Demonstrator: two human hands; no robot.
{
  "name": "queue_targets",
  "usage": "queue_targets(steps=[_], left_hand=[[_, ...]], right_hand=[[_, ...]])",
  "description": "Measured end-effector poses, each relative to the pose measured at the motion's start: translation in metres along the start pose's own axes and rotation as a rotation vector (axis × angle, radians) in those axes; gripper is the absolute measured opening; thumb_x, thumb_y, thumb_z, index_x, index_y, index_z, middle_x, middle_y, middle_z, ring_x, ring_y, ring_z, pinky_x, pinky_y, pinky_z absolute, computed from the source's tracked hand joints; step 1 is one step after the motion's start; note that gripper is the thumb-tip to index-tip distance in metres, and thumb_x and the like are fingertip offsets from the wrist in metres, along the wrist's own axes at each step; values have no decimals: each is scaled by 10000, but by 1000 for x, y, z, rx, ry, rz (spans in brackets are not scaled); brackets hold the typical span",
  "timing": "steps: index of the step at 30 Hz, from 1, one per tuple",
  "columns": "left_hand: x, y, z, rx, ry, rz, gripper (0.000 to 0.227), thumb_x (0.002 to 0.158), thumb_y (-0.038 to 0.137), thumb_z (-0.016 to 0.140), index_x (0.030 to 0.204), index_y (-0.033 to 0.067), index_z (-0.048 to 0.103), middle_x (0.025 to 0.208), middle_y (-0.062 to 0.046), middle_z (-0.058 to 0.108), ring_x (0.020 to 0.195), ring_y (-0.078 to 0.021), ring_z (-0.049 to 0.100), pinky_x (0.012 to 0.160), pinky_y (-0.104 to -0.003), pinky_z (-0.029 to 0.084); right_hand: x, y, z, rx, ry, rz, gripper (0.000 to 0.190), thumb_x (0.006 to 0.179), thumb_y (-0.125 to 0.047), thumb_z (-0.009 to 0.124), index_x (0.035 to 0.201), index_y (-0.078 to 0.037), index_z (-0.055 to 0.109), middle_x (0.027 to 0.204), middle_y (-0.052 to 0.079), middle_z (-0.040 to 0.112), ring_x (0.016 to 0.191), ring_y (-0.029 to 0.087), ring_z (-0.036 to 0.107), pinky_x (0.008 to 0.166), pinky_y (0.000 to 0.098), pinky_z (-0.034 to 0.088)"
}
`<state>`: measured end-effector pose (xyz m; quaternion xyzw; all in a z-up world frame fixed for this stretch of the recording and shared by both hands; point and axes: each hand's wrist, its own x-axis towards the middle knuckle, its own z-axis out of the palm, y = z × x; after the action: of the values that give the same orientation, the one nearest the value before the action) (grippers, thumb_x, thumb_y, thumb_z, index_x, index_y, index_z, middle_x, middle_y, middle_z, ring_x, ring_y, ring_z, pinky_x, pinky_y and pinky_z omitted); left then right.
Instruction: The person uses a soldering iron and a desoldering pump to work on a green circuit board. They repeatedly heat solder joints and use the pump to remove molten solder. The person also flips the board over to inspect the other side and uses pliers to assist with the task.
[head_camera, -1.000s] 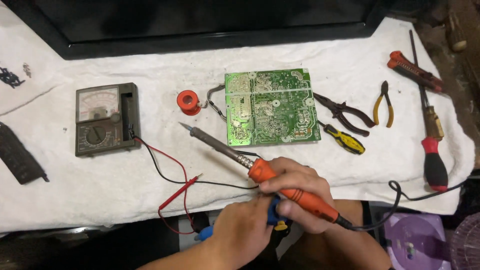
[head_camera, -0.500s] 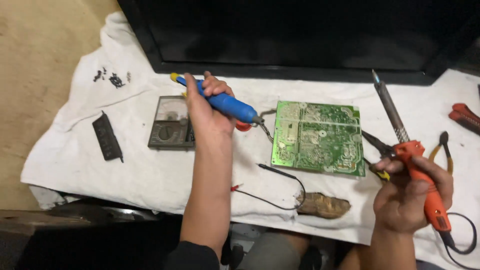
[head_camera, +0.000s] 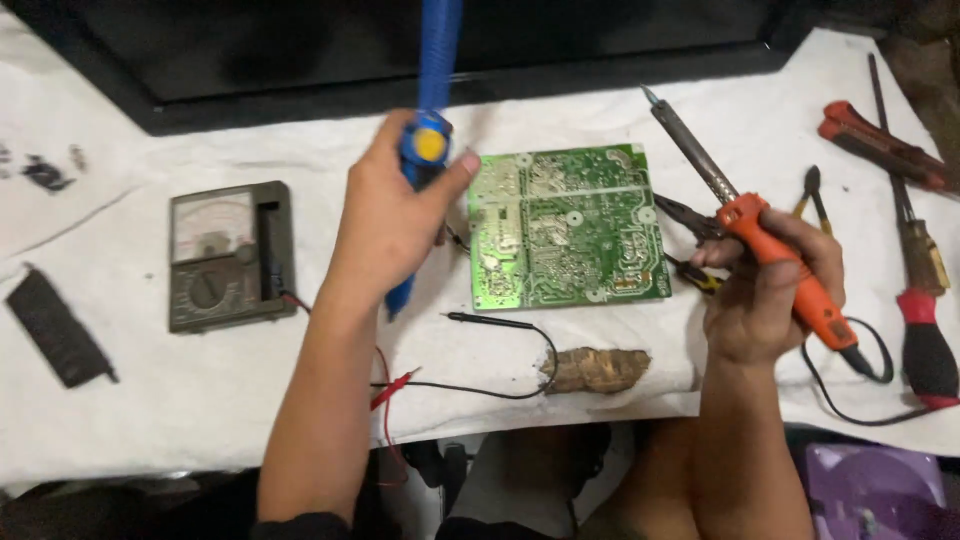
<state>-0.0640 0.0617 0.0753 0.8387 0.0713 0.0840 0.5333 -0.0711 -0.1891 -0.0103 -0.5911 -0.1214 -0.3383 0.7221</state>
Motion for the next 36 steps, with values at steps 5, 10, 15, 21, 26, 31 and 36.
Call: queue_targets(steps=[5,10,15,21,26,31,36], left_hand=[[22,-41,37,436,-247,28,279,768,212,566,953,43,445,800,-109,550,699,-281,531,552,-407,417],[37,-57,45,508,-342,-27,411,788,246,543,1102,29,389,894,-131,546,721,-319,550,531,-447,444],[51,-71,42,326,-256,-66,651,679,174,648,1221,31,315,1115,-104,506,960,-302,492,743,-419,407],[41,-58,37,170,-172,69,594,642,124,679,1136,119,350,1016,-63,553,824,-231,550,655,-341,431],[30,-52,35,210,-155,152,570,643,75,657,1130,108,361,1113,-58,493,880,-255,532,611,-380,422],[26,-49,34,190,-162,234,528,666,17,645,1099,94,351,1104,-61,468,810,-237,547,583,-369,452],[27,-47,36,223,-173,227,493,693,71,623,1103,78,350,1089,-85,467,846,-264,513,603,-382,431]], right_hand=[[14,21,0,-115,185,100,349,798,-353,486,903,-21,475,485,98,380,411,178,417,405,255,397],[23,33,-2,-93,354,252,373,698,-423,497,749,-54,482,391,57,273,326,164,296,331,255,305],[25,40,-19,139,241,335,242,723,-397,548,698,-157,559,381,3,290,309,103,290,308,206,265],[24,38,-20,158,125,293,284,746,-379,521,660,-111,482,380,-2,285,292,90,290,274,195,247],[21,48,-37,144,32,265,295,806,-370,448,687,-104,405,467,9,290,306,93,291,288,203,280],[17,48,-34,188,33,281,302,814,-339,463,678,-87,366,538,-11,271,320,79,267,302,203,282],[18,50,-36,178,35,295,265,817,-303,427,674,-84,386,497,67,373,323,98,330,291,201,285]])
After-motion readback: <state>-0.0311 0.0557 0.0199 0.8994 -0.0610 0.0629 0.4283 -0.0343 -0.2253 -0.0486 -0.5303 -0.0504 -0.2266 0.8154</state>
